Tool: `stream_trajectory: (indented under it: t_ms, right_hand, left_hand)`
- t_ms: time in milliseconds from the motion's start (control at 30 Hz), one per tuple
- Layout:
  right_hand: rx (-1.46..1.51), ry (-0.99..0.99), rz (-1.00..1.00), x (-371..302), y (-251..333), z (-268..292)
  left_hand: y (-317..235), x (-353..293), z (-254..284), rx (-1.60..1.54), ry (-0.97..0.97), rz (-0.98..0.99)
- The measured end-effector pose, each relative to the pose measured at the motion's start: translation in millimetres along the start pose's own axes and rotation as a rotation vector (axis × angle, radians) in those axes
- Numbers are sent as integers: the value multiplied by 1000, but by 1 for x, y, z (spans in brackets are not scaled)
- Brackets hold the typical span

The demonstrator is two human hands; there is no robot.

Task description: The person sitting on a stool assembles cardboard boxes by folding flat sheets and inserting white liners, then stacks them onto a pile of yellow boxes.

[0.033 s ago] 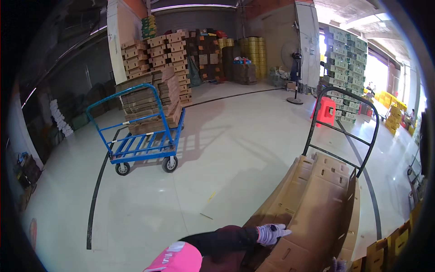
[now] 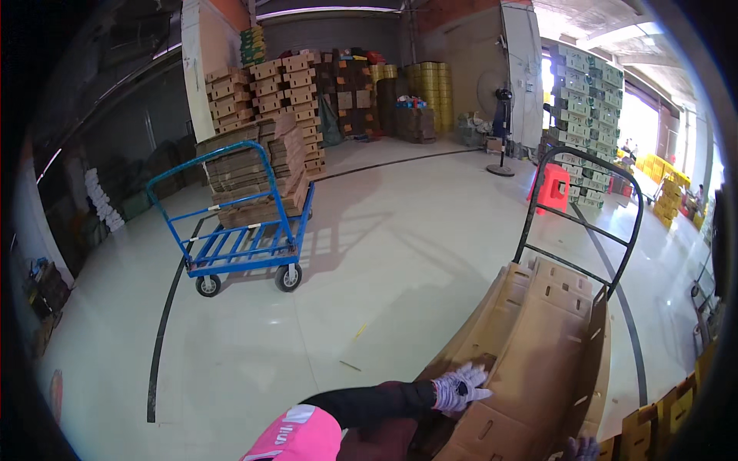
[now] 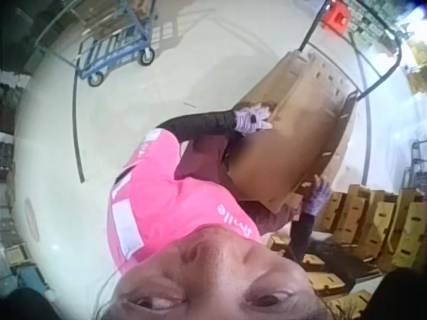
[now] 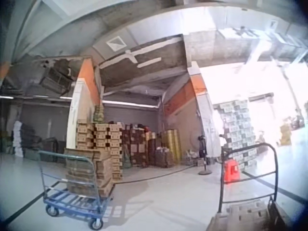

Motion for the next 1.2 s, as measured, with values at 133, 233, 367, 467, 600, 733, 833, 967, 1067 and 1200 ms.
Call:
stream_trajectory:
  t_ms: [133,233,367,467,600,733,833,967,1067,1200]
  right_hand:
    - [-254,-395,224,22,10,45]
    - [-278,-292,217,44,40,47]
    - [-194,-209,54,61,81,24]
    - [-202,-180,48,65,104,5]
    - [-198,-55,-36,71,103,-2]
    - [-226,-292,-74,39,103,7]
    - [96,-321,-510,-39,116,1]
    - [953,184,-788,-132,143,-17]
    - [1485,-87,-684,-130,124,24]
    - [1150,-134,-425,-68,98,81]
  left_hand:
    - [17,-1,18,390,-300,-422]
    - [7,21,18,-501,-129,-237]
    - [-44,52,0,-128,88,-69]
    - [-76,67,-7,-86,143,-96]
    - [-104,89,-7,-127,32,-221]
    - [-113,107,-11,-126,103,-299]
    - [-111,110,-18,-105,168,-239]
    - [-105,112,-27,-222,213,-199]
    - [-103,116,-28,-356,249,-213]
    - [-107,112,-27,-426,316,-295]
Point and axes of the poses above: each hand's wrist, its own x-axis towards the middle knuckle, its own z-axis out of the back of the hand, y = z × x, the point moved 2 cm from there along x, towards the middle knuckle
